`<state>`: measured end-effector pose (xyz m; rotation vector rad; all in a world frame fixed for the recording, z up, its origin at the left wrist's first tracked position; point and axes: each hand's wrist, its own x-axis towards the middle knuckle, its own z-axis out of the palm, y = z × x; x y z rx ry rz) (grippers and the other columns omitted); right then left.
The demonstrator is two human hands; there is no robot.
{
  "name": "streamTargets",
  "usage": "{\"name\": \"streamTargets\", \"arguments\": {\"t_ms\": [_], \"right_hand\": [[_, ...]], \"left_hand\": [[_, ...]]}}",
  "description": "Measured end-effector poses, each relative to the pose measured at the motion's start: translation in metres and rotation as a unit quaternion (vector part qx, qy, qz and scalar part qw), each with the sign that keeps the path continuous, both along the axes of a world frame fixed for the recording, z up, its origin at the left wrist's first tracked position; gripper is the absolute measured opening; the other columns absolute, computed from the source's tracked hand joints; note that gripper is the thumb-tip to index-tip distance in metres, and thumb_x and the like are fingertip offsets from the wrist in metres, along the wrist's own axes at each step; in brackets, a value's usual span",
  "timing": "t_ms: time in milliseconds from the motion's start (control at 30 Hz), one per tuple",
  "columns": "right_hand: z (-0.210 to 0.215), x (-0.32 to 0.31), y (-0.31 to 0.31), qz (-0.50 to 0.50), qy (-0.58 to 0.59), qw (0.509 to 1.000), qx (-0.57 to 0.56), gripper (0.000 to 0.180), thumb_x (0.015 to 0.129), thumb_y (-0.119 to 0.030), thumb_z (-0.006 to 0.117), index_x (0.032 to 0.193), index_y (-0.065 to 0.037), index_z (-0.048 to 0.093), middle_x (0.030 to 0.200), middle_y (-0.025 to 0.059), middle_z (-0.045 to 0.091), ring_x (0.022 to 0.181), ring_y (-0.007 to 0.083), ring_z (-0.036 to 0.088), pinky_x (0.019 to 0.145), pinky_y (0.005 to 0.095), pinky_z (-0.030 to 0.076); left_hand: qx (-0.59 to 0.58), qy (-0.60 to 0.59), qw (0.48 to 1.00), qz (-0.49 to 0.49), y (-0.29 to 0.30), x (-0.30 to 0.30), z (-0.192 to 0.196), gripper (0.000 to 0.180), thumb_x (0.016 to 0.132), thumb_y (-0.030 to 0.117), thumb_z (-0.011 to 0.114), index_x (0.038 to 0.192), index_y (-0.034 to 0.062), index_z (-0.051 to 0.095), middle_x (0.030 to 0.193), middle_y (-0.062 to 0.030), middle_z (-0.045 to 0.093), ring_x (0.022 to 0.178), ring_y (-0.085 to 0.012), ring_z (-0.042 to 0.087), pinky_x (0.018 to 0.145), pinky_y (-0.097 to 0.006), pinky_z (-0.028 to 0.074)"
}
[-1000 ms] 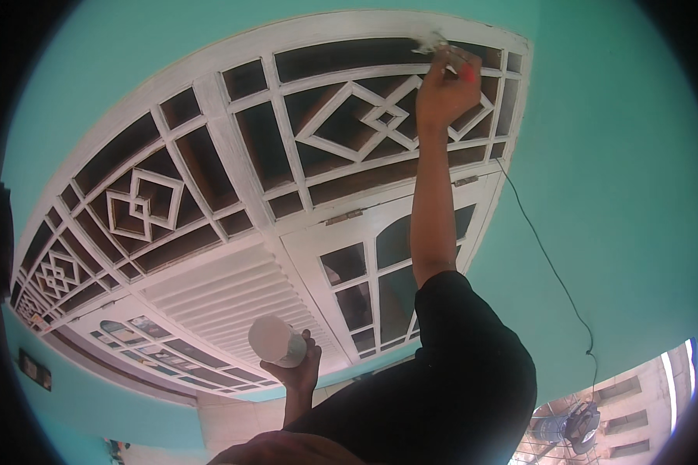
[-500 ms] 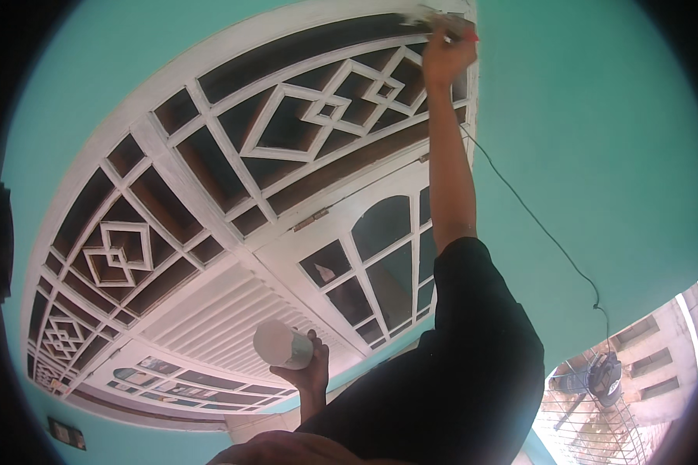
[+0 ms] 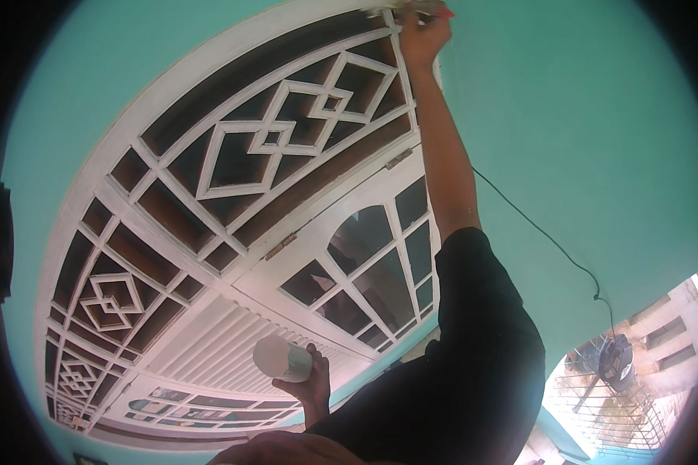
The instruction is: The person paints a white decorative wooden door frame using a paintbrush and a small container of white paint. They repeatedly dip the brush into the container and apply paint to the intricate lattice patterns, occasionally wiping the surface with a cloth.
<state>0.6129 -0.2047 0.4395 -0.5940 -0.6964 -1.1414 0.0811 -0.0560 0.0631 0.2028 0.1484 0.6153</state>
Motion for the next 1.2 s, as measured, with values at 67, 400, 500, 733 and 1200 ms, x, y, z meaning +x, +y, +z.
{"name": "streamTargets", "arguments": {"t_ms": [67, 400, 500, 733, 1200], "right_hand": [[-0.001, 0.000, -0.009, -0.082, 0.012, 0.996, 0.008, 0.010, 0.097, -0.010, 0.062, 0.093, -0.001, 0.060, 0.083, 0.0060, 0.065, 0.073, 0.0139, 0.063, 0.064, 0.0264, 0.054], [-0.016, -0.088, 0.046, 0.096, -0.062, 0.980, -0.163, 0.010, 0.084, -0.015, 0.076, 0.090, -0.009, 0.071, 0.089, 0.0104, 0.070, 0.080, 0.0269, 0.068, 0.074, 0.0321, 0.054], [-0.003, -0.019, -0.017, -0.098, 0.056, 0.993, -0.033, 0.005, 0.094, -0.001, 0.060, 0.091, 0.002, 0.061, 0.085, 0.0074, 0.065, 0.073, 0.0130, 0.063, 0.061, 0.0256, 0.054], [-0.022, -0.010, 0.004, -0.186, -0.059, 0.979, -0.057, 0.006, 0.093, -0.004, 0.064, 0.094, 0.002, 0.065, 0.087, 0.0090, 0.064, 0.078, 0.0151, 0.062, 0.063, 0.0262, 0.049], [-0.002, -0.152, 0.093, 0.020, -0.192, 0.972, -0.133, 0.016, 0.096, -0.015, 0.064, 0.091, 0.000, 0.065, 0.084, 0.0093, 0.062, 0.063, 0.0133, 0.059, 0.054, 0.0265, 0.047]], "left_hand": [[-0.008, 0.000, 1.000, 0.006, -0.006, 0.002, 0.000, 0.075, 0.071, 0.062, 0.062, 0.124, 0.0095, 0.056, 0.104, -0.0225, 0.058, 0.076, -0.0290, 0.057, 0.067, -0.036, 0.049], [0.001, -0.036, 0.999, 0.013, -0.019, 0.021, 0.007, 0.065, 0.072, 0.053, 0.065, 0.119, 0.0080, 0.062, 0.102, -0.0215, 0.057, 0.076, -0.0272, 0.053, 0.066, -0.036, 0.047], [-0.011, -0.007, 1.000, 0.026, -0.022, 0.023, 0.007, 0.066, 0.072, 0.053, 0.063, 0.119, 0.0078, 0.061, 0.101, -0.0217, 0.056, 0.074, -0.0267, 0.052, 0.066, -0.035, 0.046], [-0.026, 0.026, 0.999, 0.022, -0.027, 0.021, -0.003, 0.066, 0.071, 0.054, 0.062, 0.121, 0.0100, 0.059, 0.102, -0.0227, 0.057, 0.078, -0.0277, 0.055, 0.064, -0.035, 0.046], [0.000, -0.011, 1.000, 0.001, -0.028, 0.017, 0.007, 0.075, 0.063, 0.056, 0.071, 0.120, 0.0093, 0.059, 0.105, -0.0212, 0.058, 0.079, -0.0277, 0.056, 0.069, -0.035, 0.049]]}}
